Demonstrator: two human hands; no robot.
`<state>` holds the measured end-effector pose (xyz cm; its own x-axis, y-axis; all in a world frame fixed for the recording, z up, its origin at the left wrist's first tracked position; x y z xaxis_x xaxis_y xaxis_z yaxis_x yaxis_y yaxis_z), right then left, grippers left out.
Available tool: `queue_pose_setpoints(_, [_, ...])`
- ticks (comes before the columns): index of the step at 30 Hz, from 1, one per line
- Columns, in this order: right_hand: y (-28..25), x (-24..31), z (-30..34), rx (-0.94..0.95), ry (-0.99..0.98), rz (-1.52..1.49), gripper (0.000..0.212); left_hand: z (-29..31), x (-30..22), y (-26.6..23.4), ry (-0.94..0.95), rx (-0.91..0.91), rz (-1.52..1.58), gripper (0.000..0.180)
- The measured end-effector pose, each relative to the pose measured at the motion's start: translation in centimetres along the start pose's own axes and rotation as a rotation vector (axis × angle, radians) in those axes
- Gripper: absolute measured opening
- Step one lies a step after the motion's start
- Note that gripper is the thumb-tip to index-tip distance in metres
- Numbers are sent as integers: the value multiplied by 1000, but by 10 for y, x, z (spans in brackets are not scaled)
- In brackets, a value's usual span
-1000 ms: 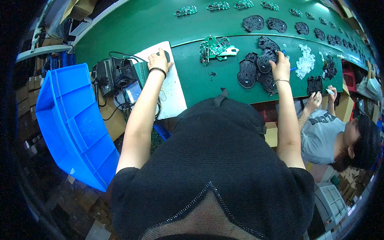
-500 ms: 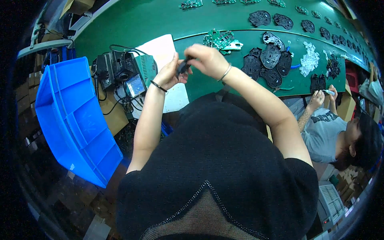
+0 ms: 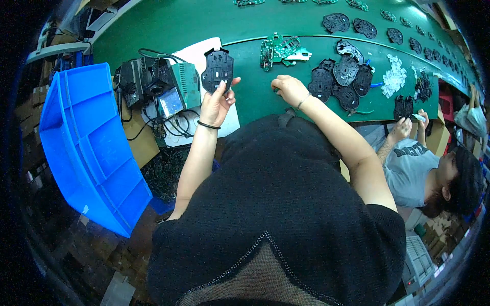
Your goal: The person assembles computer mouse housings by hand, inserting PCBs and plastic components into them at a production line station.
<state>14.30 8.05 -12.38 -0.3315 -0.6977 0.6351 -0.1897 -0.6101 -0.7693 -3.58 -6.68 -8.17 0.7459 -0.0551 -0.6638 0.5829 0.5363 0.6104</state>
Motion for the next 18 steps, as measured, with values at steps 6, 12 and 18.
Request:
queue_pose_setpoints(6, [12, -13, -8, 132, -115, 82, 12, 3, -1, -8, 36, 7, -81, 23])
queue_pose_setpoints(12, [5, -5, -8, 152, -302, 210, 8, 12, -14, 6, 51, -3, 2, 27])
queue_pose_setpoints(18, [-39, 33, -15, -247, 273, -703, 6, 15, -26, 27, 43, 65, -100, 35])
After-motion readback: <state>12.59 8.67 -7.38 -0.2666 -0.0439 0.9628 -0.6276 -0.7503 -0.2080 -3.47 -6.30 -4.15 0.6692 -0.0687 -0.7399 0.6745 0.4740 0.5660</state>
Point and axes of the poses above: each hand's wrist, its own z-axis away from the middle knuckle, its own y-axis out of the palm, x = y × z, the point moved 1 cm from there along -z, towards the middle knuckle, and after that the axes turned 4 degrees about -z, right-handed, at the moved point
